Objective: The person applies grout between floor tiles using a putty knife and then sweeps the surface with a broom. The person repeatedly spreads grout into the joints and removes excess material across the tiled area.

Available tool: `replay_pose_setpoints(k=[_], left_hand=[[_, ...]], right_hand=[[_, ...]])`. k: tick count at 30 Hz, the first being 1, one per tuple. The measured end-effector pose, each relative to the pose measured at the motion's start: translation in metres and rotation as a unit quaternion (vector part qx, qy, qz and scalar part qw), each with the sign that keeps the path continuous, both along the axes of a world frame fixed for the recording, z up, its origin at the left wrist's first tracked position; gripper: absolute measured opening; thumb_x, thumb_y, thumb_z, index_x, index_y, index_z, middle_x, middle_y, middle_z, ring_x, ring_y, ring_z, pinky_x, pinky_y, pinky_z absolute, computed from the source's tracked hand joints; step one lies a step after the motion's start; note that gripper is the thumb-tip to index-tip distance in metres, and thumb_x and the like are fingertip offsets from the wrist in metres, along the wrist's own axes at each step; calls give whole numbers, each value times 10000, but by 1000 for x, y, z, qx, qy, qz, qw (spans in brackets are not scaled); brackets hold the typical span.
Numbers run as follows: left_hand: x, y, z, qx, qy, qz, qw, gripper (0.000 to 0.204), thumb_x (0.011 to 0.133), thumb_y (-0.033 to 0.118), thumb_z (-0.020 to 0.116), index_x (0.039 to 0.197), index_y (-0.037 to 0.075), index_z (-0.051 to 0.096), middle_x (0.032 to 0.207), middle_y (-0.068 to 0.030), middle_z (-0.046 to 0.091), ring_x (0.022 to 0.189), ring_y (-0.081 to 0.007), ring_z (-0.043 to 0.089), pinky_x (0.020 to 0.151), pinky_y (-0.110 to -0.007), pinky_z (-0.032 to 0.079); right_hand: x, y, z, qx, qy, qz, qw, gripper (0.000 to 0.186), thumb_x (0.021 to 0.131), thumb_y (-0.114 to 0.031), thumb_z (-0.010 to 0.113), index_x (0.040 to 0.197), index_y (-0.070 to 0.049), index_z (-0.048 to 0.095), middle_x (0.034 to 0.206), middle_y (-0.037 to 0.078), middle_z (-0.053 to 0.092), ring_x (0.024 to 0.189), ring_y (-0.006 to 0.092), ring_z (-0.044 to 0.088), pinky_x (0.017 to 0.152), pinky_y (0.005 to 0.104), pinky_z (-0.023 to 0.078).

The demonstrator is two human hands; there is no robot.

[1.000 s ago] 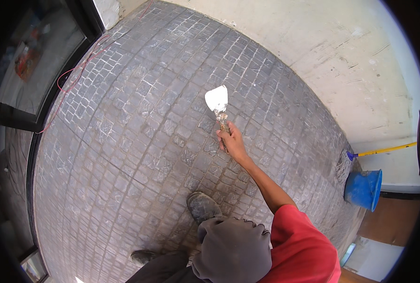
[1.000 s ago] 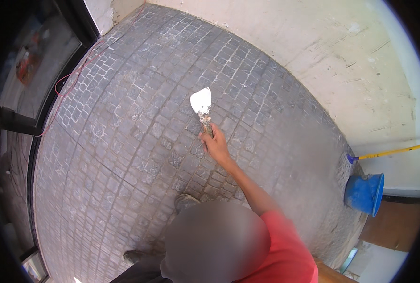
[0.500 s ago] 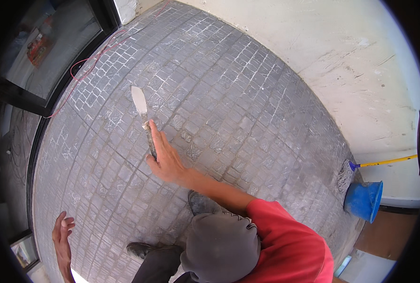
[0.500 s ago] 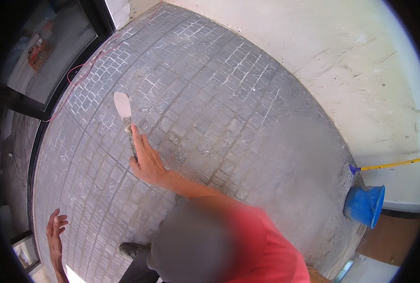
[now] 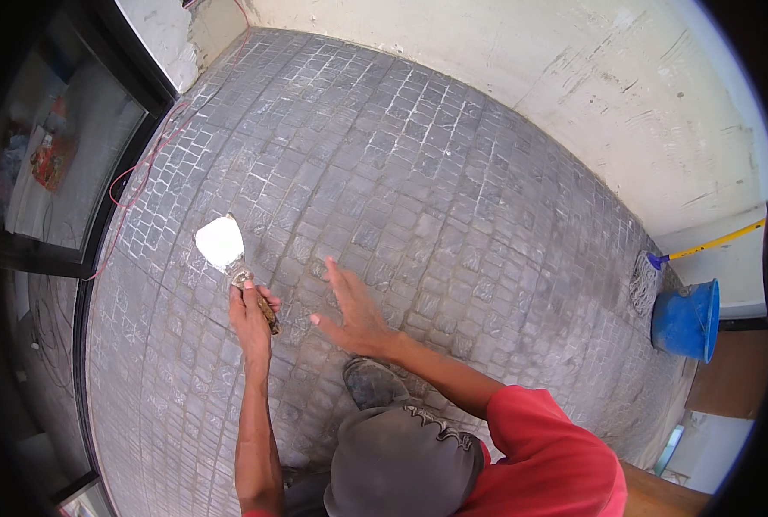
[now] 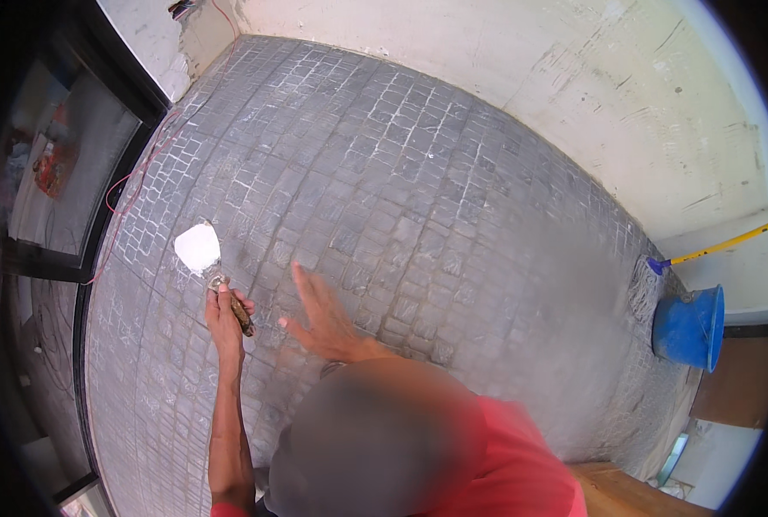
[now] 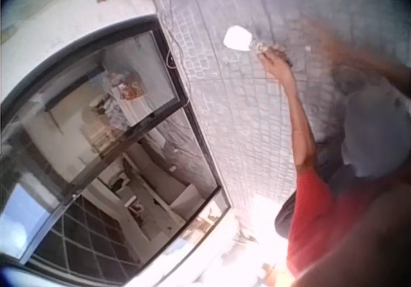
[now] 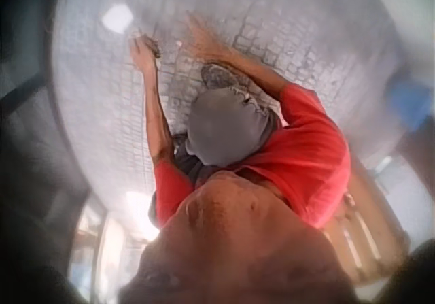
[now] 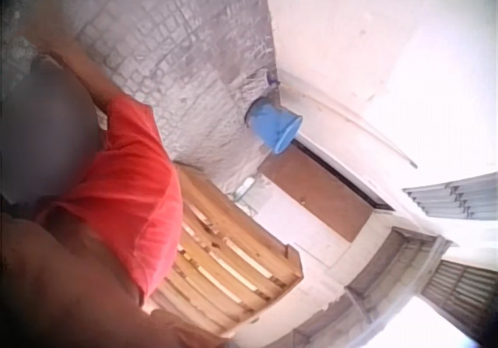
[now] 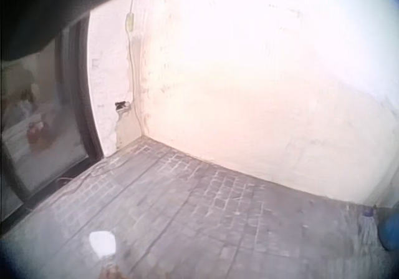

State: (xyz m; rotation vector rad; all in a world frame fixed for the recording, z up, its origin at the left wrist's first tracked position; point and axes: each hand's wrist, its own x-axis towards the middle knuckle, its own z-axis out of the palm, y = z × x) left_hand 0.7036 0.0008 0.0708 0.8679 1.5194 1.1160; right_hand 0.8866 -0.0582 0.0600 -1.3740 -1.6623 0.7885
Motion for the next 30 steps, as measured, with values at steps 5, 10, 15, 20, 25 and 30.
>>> replay_pose_setpoints(k=[5,10,15,20,25,30], left_hand=[[-2,65,-28,-61,86,-131,986,337,1046,404,497,915,94,516,685,-9,547,503,-96,513,439,-264,412],[35,143,-49,74,267,-249,928,466,1030,461,514,823,44,541,648,-52,572,498,-119,551,453,-292,429],[81,199,-52,145,509,-263,806,421,1018,394,508,1005,-10,627,854,-259,702,796,-447,684,736,-533,508],[128,214,-46,99,537,-305,780,434,1013,415,489,1000,9,643,935,-282,691,940,-506,643,811,-567,497],[133,225,-46,82,558,-331,756,435,1007,423,498,1008,15,651,946,-299,685,954,-510,641,829,-566,504],[110,222,-36,82,572,-358,734,421,1008,398,504,1024,2,644,899,-306,684,898,-505,655,795,-569,517]], right_hand=[[188,-11,-79,55,-249,-341,905,766,932,-233,661,1515,81,277,1413,310,433,1253,454,449,1082,517,346],[237,-43,-112,1,-294,-381,877,744,952,-244,629,1520,77,271,1510,306,365,1389,447,354,1162,510,262],[237,-37,-112,-37,-270,-352,896,699,994,-316,573,1531,27,285,1534,264,340,1427,425,313,1201,568,177],[238,-43,-106,-39,-266,-354,896,690,963,-256,619,1510,44,326,1537,279,348,1421,441,320,1192,551,190],[239,-42,-106,-45,-273,-343,898,688,964,-268,619,1510,36,332,1535,276,355,1426,434,319,1200,549,178],[238,-38,-107,-39,-280,-338,898,671,965,-270,618,1501,31,349,1532,267,362,1422,431,327,1198,550,185]])
